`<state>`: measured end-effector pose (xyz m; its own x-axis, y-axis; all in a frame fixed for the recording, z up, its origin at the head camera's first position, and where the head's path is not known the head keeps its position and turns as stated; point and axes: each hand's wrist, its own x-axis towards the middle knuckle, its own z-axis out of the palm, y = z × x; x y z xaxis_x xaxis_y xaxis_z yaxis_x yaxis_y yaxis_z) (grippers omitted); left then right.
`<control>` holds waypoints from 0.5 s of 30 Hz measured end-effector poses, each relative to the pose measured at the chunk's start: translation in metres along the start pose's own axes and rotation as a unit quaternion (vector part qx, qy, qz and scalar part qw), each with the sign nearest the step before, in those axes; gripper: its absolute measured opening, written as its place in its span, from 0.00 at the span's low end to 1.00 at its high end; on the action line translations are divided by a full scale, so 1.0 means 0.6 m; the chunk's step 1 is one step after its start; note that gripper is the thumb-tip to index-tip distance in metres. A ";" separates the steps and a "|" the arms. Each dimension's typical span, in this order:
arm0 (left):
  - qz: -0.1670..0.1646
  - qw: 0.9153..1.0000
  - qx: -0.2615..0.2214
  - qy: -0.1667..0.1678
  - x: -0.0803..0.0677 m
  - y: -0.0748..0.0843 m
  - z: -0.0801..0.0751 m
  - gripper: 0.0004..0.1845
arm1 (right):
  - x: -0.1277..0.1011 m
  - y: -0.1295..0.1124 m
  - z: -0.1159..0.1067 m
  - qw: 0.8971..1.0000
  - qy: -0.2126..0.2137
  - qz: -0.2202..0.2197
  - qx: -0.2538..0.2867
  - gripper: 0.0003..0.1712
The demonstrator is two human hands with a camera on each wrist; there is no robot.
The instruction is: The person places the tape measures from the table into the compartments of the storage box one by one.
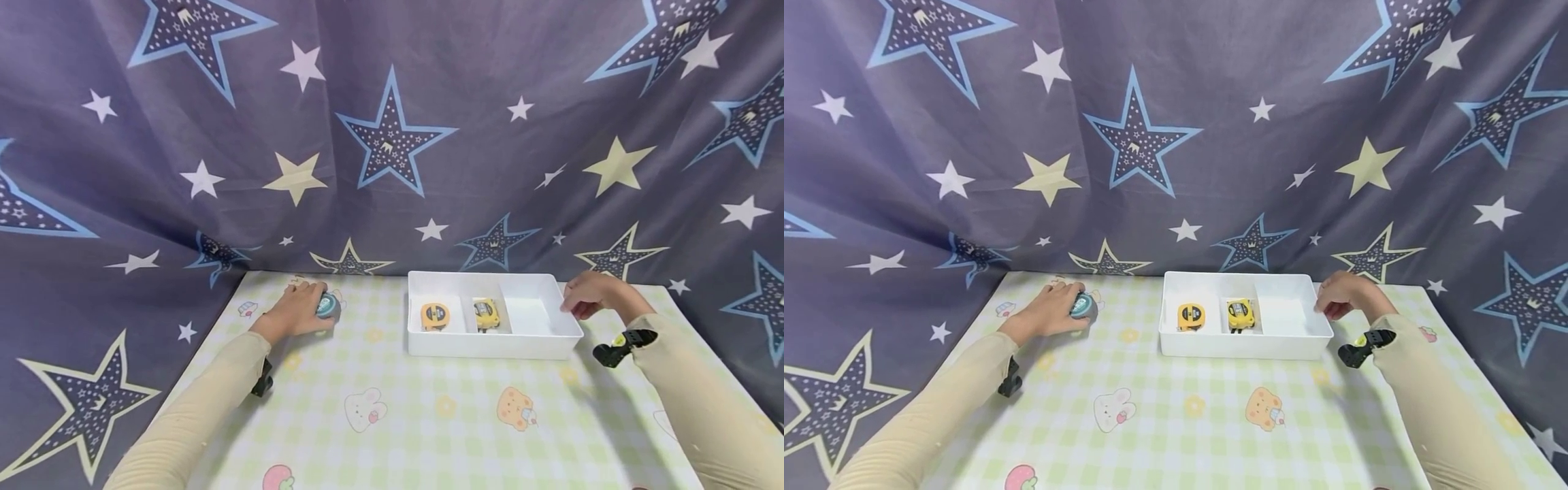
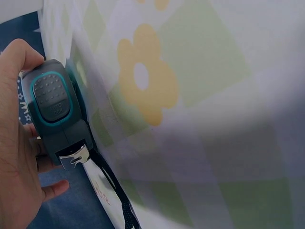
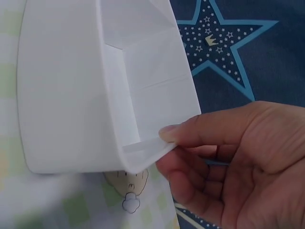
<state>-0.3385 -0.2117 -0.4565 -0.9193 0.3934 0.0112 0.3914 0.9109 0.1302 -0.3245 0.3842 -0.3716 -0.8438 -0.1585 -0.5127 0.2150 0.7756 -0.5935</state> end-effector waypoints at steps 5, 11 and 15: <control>0.008 1.000 0.000 0.006 0.001 -0.005 0.003 0.46 | 0.007 -0.008 -0.007 1.000 -0.020 0.011 0.009 0.12; 0.005 1.000 -0.007 0.008 0.001 -0.006 -0.002 0.46 | 0.011 -0.006 -0.015 0.998 -0.046 0.016 0.036 0.06; 0.004 1.000 -0.002 0.005 0.003 -0.006 -0.002 0.45 | 0.010 -0.001 -0.019 0.996 -0.067 0.016 0.051 0.05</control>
<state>-0.3414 -0.2143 -0.4559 -0.9164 0.3996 0.0229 0.3990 0.9072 0.1332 -0.3354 0.3897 -0.3673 -0.7640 -0.2200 -0.6066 0.2956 0.7164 -0.6320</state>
